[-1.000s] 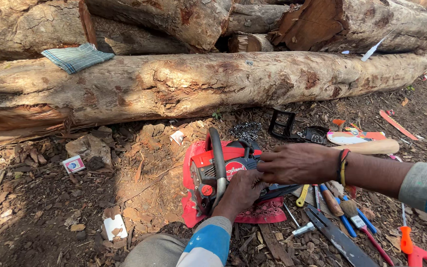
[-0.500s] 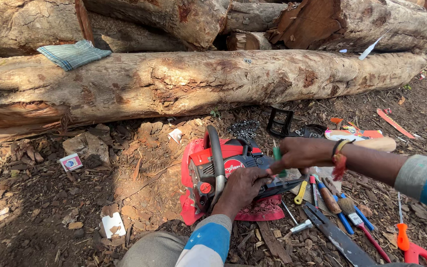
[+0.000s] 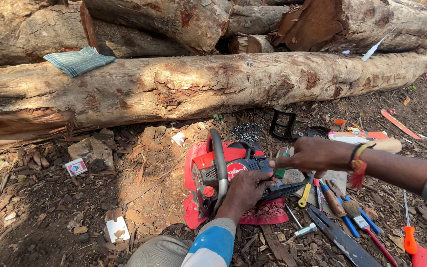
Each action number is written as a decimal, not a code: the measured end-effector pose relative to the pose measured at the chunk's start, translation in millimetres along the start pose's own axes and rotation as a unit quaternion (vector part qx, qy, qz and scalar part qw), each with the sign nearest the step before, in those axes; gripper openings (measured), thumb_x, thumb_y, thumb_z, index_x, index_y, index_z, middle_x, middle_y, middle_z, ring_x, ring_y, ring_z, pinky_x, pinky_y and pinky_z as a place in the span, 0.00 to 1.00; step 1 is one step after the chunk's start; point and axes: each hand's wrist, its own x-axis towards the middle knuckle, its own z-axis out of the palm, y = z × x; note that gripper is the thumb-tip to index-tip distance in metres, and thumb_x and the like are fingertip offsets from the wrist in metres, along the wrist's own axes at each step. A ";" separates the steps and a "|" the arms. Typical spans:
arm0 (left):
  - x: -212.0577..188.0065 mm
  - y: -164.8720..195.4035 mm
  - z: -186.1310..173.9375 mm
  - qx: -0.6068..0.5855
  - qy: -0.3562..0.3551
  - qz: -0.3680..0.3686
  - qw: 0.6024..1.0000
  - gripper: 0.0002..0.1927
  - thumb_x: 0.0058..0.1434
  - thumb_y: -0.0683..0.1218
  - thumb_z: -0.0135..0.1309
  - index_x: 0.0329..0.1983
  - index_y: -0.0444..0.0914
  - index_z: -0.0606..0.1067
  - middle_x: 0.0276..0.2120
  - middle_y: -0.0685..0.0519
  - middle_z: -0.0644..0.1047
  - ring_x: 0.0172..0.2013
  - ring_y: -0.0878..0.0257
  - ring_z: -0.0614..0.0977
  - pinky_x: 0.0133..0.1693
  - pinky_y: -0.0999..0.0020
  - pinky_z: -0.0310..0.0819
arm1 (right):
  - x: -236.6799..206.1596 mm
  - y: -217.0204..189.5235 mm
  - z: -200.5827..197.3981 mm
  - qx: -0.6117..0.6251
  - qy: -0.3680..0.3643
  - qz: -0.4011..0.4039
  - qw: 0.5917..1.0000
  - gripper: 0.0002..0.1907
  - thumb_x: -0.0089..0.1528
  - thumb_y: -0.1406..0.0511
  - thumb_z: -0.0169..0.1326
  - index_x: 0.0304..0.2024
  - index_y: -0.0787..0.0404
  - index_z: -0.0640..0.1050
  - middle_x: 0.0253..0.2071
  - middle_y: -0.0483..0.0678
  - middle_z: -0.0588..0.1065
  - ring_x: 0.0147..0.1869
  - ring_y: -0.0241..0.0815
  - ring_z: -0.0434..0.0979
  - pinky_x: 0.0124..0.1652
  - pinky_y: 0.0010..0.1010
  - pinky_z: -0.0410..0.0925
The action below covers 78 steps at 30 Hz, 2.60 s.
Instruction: The person uses a green screwdriver to remove screws from the top cover of a red chainsaw. They lift off the cover, exposing the engine, and then place the cover back on the chainsaw.
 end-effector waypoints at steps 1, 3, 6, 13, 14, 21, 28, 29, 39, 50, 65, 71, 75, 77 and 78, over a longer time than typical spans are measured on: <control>-0.4 0.2 -0.2 -0.002 -0.013 -0.011 1.000 0.09 0.61 0.47 0.61 0.43 0.44 0.83 0.35 0.46 0.83 0.35 0.49 0.85 0.40 0.54 0.78 | 2.2 -0.8 1.3 0.046 -0.038 0.011 0.998 0.38 0.61 0.39 0.61 0.28 0.71 0.80 0.29 0.52 0.79 0.36 0.48 0.85 0.41 0.41 0.79; 0.7 0.9 0.1 -0.005 -0.023 -0.013 1.000 0.08 0.61 0.47 0.60 0.43 0.44 0.83 0.34 0.47 0.83 0.35 0.49 0.85 0.39 0.54 0.78 | 7.5 -0.6 4.6 0.033 -0.015 -0.070 0.997 0.24 0.57 0.49 0.64 0.33 0.64 0.82 0.34 0.51 0.81 0.41 0.45 0.83 0.44 0.39 0.76; -0.7 -0.4 -0.8 0.015 -0.013 0.005 1.000 0.07 0.60 0.46 0.62 0.41 0.42 0.84 0.34 0.45 0.83 0.35 0.48 0.85 0.40 0.53 0.78 | 13.3 1.9 13.2 -0.275 0.113 -0.369 0.881 0.11 0.59 0.60 0.61 0.40 0.58 0.80 0.43 0.47 0.77 0.50 0.43 0.77 0.48 0.38 0.73; 0.4 -5.3 3.4 0.003 -0.014 0.002 1.000 0.07 0.58 0.44 0.62 0.40 0.43 0.84 0.34 0.47 0.84 0.35 0.51 0.85 0.41 0.55 0.78 | -1.6 33.0 20.6 -0.151 0.239 -0.475 0.833 0.36 0.52 0.68 0.51 0.65 0.53 0.78 0.54 0.49 0.74 0.54 0.43 0.75 0.43 0.35 0.73; 0.5 -5.6 3.6 -0.003 -0.010 -0.001 1.000 0.07 0.59 0.44 0.62 0.40 0.42 0.84 0.34 0.48 0.84 0.35 0.52 0.85 0.41 0.55 0.79 | -3.4 37.2 20.2 -0.057 0.211 -0.419 0.882 0.30 0.54 0.61 0.55 0.61 0.55 0.79 0.48 0.47 0.77 0.49 0.41 0.78 0.42 0.34 0.73; -1.0 2.6 2.9 0.026 -0.014 -0.024 0.999 0.08 0.60 0.45 0.62 0.42 0.42 0.84 0.36 0.47 0.84 0.35 0.52 0.86 0.41 0.55 0.79 | 10.5 24.9 19.0 0.025 0.068 -0.026 0.997 0.42 0.60 0.36 0.56 0.25 0.72 0.84 0.18 0.49 0.73 0.24 0.45 0.75 0.28 0.43 0.67; 2.3 -2.1 2.0 -0.084 -0.055 -0.068 0.993 0.12 0.61 0.48 0.62 0.46 0.41 0.83 0.39 0.49 0.85 0.40 0.59 0.86 0.46 0.61 0.78 | 13.9 14.8 9.2 -0.141 0.167 -0.382 0.898 0.30 0.46 0.59 0.64 0.52 0.56 0.80 0.44 0.49 0.78 0.49 0.52 0.79 0.40 0.42 0.71; 4.1 -5.1 3.2 -0.117 -0.064 -0.078 0.988 0.12 0.62 0.47 0.62 0.48 0.40 0.83 0.40 0.49 0.86 0.42 0.61 0.86 0.48 0.62 0.77 | 13.5 12.7 9.4 -0.224 0.168 -0.428 0.859 0.26 0.52 0.60 0.61 0.54 0.55 0.78 0.44 0.49 0.76 0.50 0.51 0.77 0.40 0.41 0.72; 16.6 -10.1 13.6 -0.337 -0.132 -0.022 0.932 0.18 0.70 0.41 0.51 0.62 0.37 0.75 0.51 0.53 0.81 0.52 0.70 0.79 0.58 0.69 0.72 | -19.4 13.9 5.3 -0.190 0.130 -0.409 0.883 0.35 0.52 0.77 0.51 0.60 0.45 0.78 0.45 0.47 0.72 0.51 0.46 0.74 0.43 0.41 0.71; 20.8 11.9 4.6 -0.197 0.002 -0.001 0.980 0.12 0.60 0.43 0.61 0.47 0.38 0.83 0.42 0.51 0.85 0.41 0.64 0.86 0.48 0.61 0.83 | 24.5 71.2 94.6 0.524 0.199 -0.210 0.801 0.29 0.55 0.77 0.60 0.59 0.58 0.76 0.44 0.48 0.80 0.49 0.39 0.82 0.52 0.32 0.76; 21.6 17.9 27.3 -0.191 0.029 -0.153 0.969 0.16 0.56 0.46 0.68 0.43 0.32 0.80 0.36 0.48 0.84 0.37 0.62 0.86 0.40 0.65 0.83 | 92.0 -2.4 232.7 0.552 0.453 -0.062 0.698 0.10 0.59 0.72 0.60 0.44 0.63 0.82 0.32 0.43 0.83 0.36 0.30 0.82 0.36 0.28 0.74; 30.3 -8.3 11.4 -0.349 -0.198 -0.006 0.916 0.22 0.69 0.43 0.55 0.65 0.34 0.74 0.53 0.52 0.81 0.55 0.67 0.81 0.59 0.68 0.75 | 92.7 1.6 240.2 0.512 0.468 -0.098 0.713 0.09 0.59 0.70 0.63 0.42 0.62 0.81 0.28 0.44 0.81 0.33 0.31 0.79 0.33 0.27 0.72; 29.3 -6.8 1.0 -0.339 -0.213 -0.032 0.916 0.16 0.72 0.43 0.51 0.60 0.35 0.77 0.51 0.54 0.82 0.53 0.68 0.81 0.58 0.69 0.75 | 89.7 4.6 237.1 0.506 0.455 -0.108 0.725 0.07 0.60 0.68 0.65 0.39 0.63 0.81 0.26 0.45 0.80 0.31 0.31 0.77 0.32 0.28 0.71; 28.3 -2.2 1.1 -0.276 -0.170 -0.049 0.945 0.14 0.69 0.44 0.55 0.54 0.34 0.81 0.45 0.50 0.85 0.47 0.66 0.83 0.52 0.67 0.79 | 87.5 3.7 234.6 0.526 0.444 -0.113 0.717 0.06 0.59 0.69 0.64 0.38 0.64 0.82 0.28 0.44 0.81 0.33 0.29 0.77 0.33 0.27 0.72; 27.9 0.7 3.3 -0.272 -0.131 -0.051 0.952 0.13 0.67 0.44 0.57 0.52 0.34 0.82 0.44 0.51 0.85 0.46 0.66 0.83 0.50 0.67 0.79 | 86.7 3.5 234.1 0.534 0.440 -0.115 0.713 0.06 0.59 0.70 0.63 0.38 0.65 0.82 0.29 0.43 0.82 0.33 0.29 0.78 0.34 0.26 0.72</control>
